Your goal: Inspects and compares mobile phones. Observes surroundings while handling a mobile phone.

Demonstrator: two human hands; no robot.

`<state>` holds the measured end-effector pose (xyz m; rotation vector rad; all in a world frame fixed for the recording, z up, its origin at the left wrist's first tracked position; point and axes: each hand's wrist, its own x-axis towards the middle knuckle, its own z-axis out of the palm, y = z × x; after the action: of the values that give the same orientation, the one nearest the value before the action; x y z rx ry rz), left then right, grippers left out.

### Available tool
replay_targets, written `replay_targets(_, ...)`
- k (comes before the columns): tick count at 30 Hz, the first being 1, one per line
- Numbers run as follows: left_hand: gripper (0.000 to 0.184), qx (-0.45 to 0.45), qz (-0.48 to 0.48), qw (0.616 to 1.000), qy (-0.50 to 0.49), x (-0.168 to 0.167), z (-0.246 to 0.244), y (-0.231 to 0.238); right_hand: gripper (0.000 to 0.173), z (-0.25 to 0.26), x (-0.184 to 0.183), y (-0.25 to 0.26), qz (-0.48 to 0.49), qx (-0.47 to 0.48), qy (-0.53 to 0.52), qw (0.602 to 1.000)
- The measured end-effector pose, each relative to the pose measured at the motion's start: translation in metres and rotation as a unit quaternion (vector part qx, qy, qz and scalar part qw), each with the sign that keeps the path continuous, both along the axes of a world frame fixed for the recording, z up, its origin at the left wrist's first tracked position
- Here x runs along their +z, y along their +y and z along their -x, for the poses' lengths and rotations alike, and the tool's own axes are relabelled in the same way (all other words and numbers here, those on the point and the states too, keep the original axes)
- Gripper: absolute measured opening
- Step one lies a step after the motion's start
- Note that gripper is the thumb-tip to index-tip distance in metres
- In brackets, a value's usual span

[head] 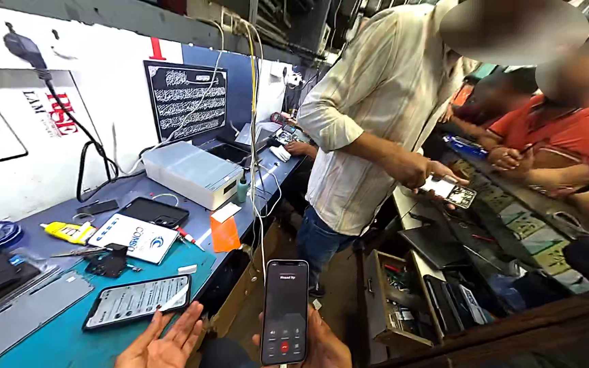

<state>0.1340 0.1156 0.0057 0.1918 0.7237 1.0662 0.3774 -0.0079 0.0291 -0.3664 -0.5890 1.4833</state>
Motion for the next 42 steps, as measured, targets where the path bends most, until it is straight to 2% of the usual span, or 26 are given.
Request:
replay_targets(6,0.046,0.000,-0.035,0.999,-0.016,0.002,-0.001,-0.006,0.058,0.002,0.007,-0.002,0.014,-0.017,-0.023,0.999)
replay_targets(9,0.047,0.017,-0.041,0.999,0.012,0.005,-0.004,-0.016,0.060,0.006,0.007,-0.005,0.023,-0.020,-0.031,0.999)
replay_targets(12,0.046,-0.009,-0.056,0.997,0.046,0.004,-0.007,-0.025,0.058,0.006,0.007,-0.005,0.009,-0.015,-0.028,0.999)
replay_targets(15,0.052,-0.096,-0.153,0.982,0.051,0.006,-0.011,-0.035,0.058,0.006,0.007,-0.002,0.000,-0.006,-0.035,0.999)
replay_targets(17,0.061,-0.154,-0.268,0.950,0.039,0.009,-0.018,-0.038,0.060,0.009,0.010,0.001,-0.001,0.001,-0.038,0.999)
replay_targets(19,0.071,-0.168,-0.343,0.923,0.032,0.018,-0.029,-0.041,0.063,0.015,0.015,0.007,0.003,0.004,-0.045,0.999)
replay_targets(22,0.082,-0.168,-0.375,0.912,0.006,0.028,-0.043,-0.048,0.065,0.032,0.027,0.018,0.023,-0.037,-0.092,0.995)
replay_targets(24,0.080,-0.149,-0.343,0.927,-0.029,0.032,-0.050,-0.055,0.066,0.044,0.033,0.026,0.034,-0.086,-0.151,0.984)
replay_targets(28,0.069,-0.103,-0.271,0.944,-0.156,0.035,-0.055,-0.058,0.072,0.064,0.038,0.036,0.039,-0.157,-0.274,0.948)
replay_targets(32,0.057,-0.083,-0.215,0.943,-0.242,0.043,-0.051,-0.056,0.076,0.068,0.047,0.038,-0.004,-0.134,-0.410,0.902)
replay_targets(35,0.058,-0.098,-0.190,0.939,-0.269,0.053,-0.043,-0.054,0.069,0.060,0.051,0.040,-0.045,-0.137,-0.508,0.849)
replay_targets(37,0.059,-0.117,-0.186,0.935,-0.277,0.056,-0.037,-0.052,0.058,0.055,0.055,0.040,-0.058,-0.201,-0.562,0.800)
replay_targets(39,0.059,-0.125,-0.189,0.939,-0.258,0.059,-0.033,-0.052,0.048,0.053,0.059,0.039,-0.065,-0.289,-0.617,0.729)
replay_targets(40,0.058,-0.124,-0.196,0.941,-0.246,0.060,-0.032,-0.052,0.049,0.054,0.060,0.039,-0.068,-0.316,-0.631,0.705)
replay_targets(42,0.058,-0.117,-0.209,0.944,-0.225,0.060,-0.032,-0.054,0.060,0.060,0.060,0.038,-0.066,-0.324,-0.636,0.697)
